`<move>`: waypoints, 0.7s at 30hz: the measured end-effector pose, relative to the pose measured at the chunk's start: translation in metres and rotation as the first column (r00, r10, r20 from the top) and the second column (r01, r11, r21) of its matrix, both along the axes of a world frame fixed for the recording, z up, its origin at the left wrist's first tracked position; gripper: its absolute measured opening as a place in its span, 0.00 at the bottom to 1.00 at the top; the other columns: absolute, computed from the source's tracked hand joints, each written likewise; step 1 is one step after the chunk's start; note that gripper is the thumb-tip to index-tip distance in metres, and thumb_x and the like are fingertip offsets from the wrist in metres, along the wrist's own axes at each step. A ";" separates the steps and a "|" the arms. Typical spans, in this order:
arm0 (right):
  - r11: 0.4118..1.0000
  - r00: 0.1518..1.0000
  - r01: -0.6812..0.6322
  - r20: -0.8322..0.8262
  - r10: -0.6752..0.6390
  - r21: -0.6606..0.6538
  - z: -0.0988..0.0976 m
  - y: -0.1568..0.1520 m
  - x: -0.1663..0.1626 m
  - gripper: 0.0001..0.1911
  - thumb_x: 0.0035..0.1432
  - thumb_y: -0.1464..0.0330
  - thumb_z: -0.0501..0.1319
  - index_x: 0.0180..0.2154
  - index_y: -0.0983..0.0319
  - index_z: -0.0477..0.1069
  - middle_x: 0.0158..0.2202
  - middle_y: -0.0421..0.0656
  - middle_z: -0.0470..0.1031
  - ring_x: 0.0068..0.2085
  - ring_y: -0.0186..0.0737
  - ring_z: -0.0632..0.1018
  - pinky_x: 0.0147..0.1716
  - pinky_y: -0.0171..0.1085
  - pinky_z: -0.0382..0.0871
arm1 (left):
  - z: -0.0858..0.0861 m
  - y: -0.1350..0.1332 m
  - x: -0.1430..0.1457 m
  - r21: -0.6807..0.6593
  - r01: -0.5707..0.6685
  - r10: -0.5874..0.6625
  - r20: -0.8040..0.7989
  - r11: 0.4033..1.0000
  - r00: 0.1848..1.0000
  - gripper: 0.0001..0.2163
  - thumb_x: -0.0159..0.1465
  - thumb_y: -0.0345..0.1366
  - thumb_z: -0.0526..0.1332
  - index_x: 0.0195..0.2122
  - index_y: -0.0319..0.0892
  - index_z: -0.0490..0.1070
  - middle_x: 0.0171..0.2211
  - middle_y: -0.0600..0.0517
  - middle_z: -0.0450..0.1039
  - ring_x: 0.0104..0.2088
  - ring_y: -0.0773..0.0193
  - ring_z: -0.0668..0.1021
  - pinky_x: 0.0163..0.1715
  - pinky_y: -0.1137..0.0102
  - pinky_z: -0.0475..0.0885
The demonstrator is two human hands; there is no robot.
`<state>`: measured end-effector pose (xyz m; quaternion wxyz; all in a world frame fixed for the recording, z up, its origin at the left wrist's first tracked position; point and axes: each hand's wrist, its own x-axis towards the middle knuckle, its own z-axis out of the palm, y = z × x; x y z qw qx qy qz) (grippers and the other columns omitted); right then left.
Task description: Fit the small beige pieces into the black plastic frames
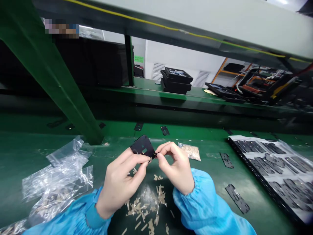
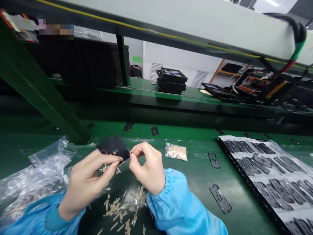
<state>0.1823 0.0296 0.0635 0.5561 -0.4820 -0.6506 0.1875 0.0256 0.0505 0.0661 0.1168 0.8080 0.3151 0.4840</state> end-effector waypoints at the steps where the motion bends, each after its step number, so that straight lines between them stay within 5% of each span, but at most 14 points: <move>1: 1.000 1.000 0.003 0.019 -0.003 0.007 0.000 0.000 0.000 0.07 0.51 0.77 0.56 0.25 0.61 0.61 0.28 0.40 0.71 0.31 0.33 0.73 0.31 0.32 0.68 | 0.000 0.000 0.000 0.007 -0.001 0.001 -0.003 1.000 1.000 0.08 0.56 0.22 0.58 0.32 0.42 0.71 0.27 0.55 0.71 0.28 0.72 0.73 0.27 0.79 0.68; 14: 0.998 0.989 -0.055 0.138 0.051 0.025 0.006 -0.004 0.003 0.07 0.52 0.77 0.56 0.26 0.61 0.62 0.28 0.40 0.69 0.31 0.33 0.72 0.32 0.33 0.66 | 0.001 0.000 0.000 -0.016 0.018 -0.018 -0.013 1.000 1.000 0.08 0.56 0.22 0.58 0.31 0.42 0.70 0.28 0.55 0.71 0.30 0.72 0.73 0.29 0.78 0.67; 21: 0.982 0.989 -0.143 0.023 0.147 -0.126 0.012 -0.001 0.008 0.05 0.52 0.75 0.57 0.26 0.61 0.64 0.29 0.40 0.69 0.31 0.34 0.71 0.31 0.33 0.66 | 0.003 0.000 -0.001 -0.012 0.027 -0.027 -0.003 1.000 1.000 0.08 0.55 0.21 0.59 0.30 0.41 0.70 0.28 0.55 0.71 0.29 0.72 0.73 0.29 0.78 0.68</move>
